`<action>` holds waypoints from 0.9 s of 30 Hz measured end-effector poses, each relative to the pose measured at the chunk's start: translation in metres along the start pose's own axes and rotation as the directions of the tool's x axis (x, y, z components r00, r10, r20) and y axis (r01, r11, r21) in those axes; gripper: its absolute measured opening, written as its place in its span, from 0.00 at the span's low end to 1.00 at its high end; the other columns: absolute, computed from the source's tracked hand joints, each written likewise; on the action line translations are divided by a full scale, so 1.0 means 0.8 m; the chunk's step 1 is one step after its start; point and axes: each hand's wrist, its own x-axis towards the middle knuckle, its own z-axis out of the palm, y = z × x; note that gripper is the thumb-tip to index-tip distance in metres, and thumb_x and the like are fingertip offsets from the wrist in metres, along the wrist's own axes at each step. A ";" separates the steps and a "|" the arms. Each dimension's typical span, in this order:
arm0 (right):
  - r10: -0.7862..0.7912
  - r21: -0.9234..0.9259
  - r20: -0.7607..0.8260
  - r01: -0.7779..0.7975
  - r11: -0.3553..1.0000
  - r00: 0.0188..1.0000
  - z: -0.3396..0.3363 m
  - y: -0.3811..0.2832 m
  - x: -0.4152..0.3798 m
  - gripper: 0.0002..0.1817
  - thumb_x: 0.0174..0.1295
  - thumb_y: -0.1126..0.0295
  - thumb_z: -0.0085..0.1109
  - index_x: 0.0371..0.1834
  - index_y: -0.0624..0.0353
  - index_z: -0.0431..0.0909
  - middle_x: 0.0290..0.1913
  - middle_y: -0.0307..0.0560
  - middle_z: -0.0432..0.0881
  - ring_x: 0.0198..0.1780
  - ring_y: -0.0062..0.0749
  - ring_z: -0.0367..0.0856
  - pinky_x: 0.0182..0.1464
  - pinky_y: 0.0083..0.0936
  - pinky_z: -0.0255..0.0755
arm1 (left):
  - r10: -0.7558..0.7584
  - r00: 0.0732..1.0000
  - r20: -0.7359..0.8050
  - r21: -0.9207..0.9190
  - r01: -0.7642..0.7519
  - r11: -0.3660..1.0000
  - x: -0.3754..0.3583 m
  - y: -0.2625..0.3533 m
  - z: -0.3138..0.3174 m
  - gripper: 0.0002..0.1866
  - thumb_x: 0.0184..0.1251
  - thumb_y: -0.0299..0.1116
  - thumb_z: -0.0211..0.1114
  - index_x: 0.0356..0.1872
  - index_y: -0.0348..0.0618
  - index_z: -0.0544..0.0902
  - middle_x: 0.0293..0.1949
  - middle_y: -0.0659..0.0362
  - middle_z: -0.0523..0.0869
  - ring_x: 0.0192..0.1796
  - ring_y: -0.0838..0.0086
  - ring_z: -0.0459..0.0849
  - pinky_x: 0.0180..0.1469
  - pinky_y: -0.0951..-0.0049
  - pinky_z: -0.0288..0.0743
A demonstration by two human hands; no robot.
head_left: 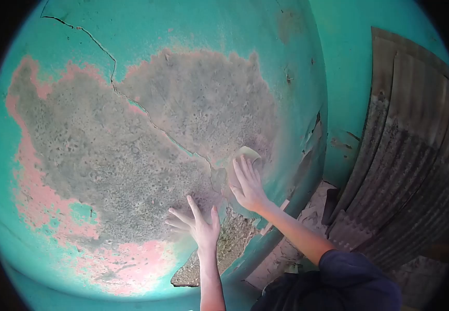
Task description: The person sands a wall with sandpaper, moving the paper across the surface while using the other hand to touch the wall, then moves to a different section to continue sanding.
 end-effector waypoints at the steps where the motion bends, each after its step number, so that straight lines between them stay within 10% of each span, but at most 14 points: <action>1: 0.026 -0.093 0.038 -0.023 0.995 0.999 -0.005 -0.004 0.004 0.45 0.72 0.51 0.58 0.86 0.51 0.47 0.85 0.63 0.44 0.84 0.70 0.43 0.77 0.71 0.42 | 0.059 0.998 -0.012 -0.072 -0.059 0.996 0.008 0.004 -0.006 0.45 0.70 0.59 0.64 0.84 0.59 0.56 0.84 0.39 0.35 0.82 0.31 0.27 0.74 0.21 0.29; 8: 0.024 -0.129 -0.137 -0.042 0.991 0.990 -0.088 -0.024 0.140 0.44 0.73 0.51 0.57 0.86 0.55 0.47 0.84 0.66 0.48 0.84 0.68 0.44 0.76 0.69 0.45 | 0.191 0.976 -0.105 -0.187 -0.208 0.960 0.114 0.079 -0.065 0.41 0.71 0.55 0.63 0.82 0.61 0.61 0.84 0.39 0.38 0.81 0.26 0.27 0.72 0.18 0.27; 27: -0.064 -0.306 0.002 0.062 0.950 0.998 -0.110 -0.019 0.138 0.46 0.69 0.46 0.60 0.85 0.53 0.53 0.84 0.64 0.50 0.83 0.68 0.49 0.74 0.74 0.46 | 0.160 0.974 -0.160 0.122 -0.141 0.982 0.137 0.109 -0.020 0.46 0.69 0.69 0.58 0.83 0.64 0.57 0.84 0.40 0.41 0.81 0.24 0.28 0.70 0.15 0.23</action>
